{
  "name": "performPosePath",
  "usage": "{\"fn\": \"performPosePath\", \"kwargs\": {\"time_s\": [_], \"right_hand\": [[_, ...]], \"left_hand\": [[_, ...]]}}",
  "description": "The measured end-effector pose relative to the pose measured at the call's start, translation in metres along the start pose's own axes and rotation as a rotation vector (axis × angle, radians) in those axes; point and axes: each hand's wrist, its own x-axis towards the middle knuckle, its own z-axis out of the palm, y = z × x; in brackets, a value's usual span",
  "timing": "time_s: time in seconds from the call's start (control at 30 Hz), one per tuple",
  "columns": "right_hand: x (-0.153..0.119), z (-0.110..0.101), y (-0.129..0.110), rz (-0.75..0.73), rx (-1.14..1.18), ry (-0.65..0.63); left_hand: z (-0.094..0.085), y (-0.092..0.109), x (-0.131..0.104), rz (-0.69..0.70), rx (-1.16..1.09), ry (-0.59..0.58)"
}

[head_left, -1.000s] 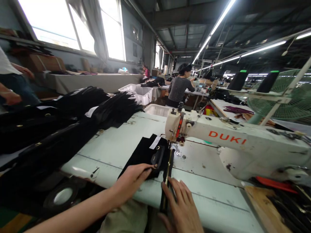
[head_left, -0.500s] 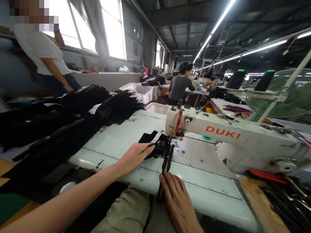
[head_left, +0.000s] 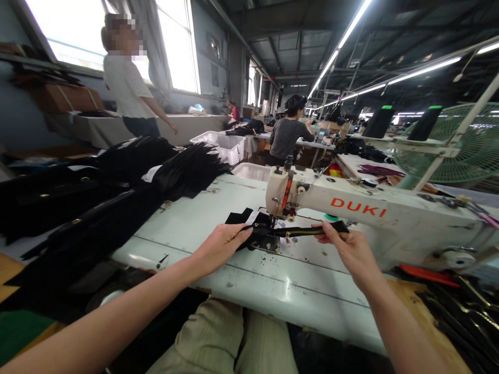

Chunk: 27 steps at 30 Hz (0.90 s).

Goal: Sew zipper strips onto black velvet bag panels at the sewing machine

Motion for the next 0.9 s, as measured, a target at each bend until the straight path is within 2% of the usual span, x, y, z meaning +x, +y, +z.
{"fn": "performPosePath", "kwargs": {"time_s": [0.07, 0.13, 0.2, 0.23, 0.27, 0.3, 0.37, 0.43, 0.53, 0.73, 0.9], "right_hand": [[0.006, -0.003, -0.01, -0.027, -0.039, -0.007], [0.0, 0.0, -0.021, -0.098, -0.065, -0.041], [-0.019, 0.011, -0.029, -0.274, -0.112, -0.127], [-0.033, 0.021, -0.03, -0.425, -0.178, -0.197], [-0.049, 0.032, -0.029, -0.596, -0.282, -0.196], [-0.066, 0.045, -0.026, -0.719, -0.397, -0.135], [-0.098, 0.072, -0.018, -0.833, -0.598, -0.125], [-0.122, 0.094, -0.012, -0.818, -0.652, -0.081], [-0.136, 0.112, -0.008, -0.77, -0.613, -0.018], [-0.129, 0.106, -0.004, -0.755, -0.525, -0.036], [-0.142, 0.105, 0.006, -0.777, -0.595, -0.015]], "left_hand": [[0.0, 0.0, 0.0, 0.008, 0.007, 0.003], [-0.001, -0.001, 0.0, 0.018, 0.019, -0.001], [-0.002, -0.004, -0.003, 0.037, 0.03, -0.017], [-0.002, -0.005, -0.006, 0.05, 0.035, -0.031], [-0.001, -0.007, -0.01, 0.063, 0.038, -0.046], [0.002, -0.01, -0.015, 0.082, 0.046, -0.065], [0.009, -0.016, -0.029, 0.148, 0.097, -0.116], [0.019, -0.023, -0.043, 0.233, 0.189, -0.183], [0.03, -0.032, -0.056, 0.334, 0.307, -0.25], [0.035, -0.043, -0.055, 0.46, 0.409, -0.246], [0.042, -0.045, -0.055, 0.56, 0.459, -0.273]]}}
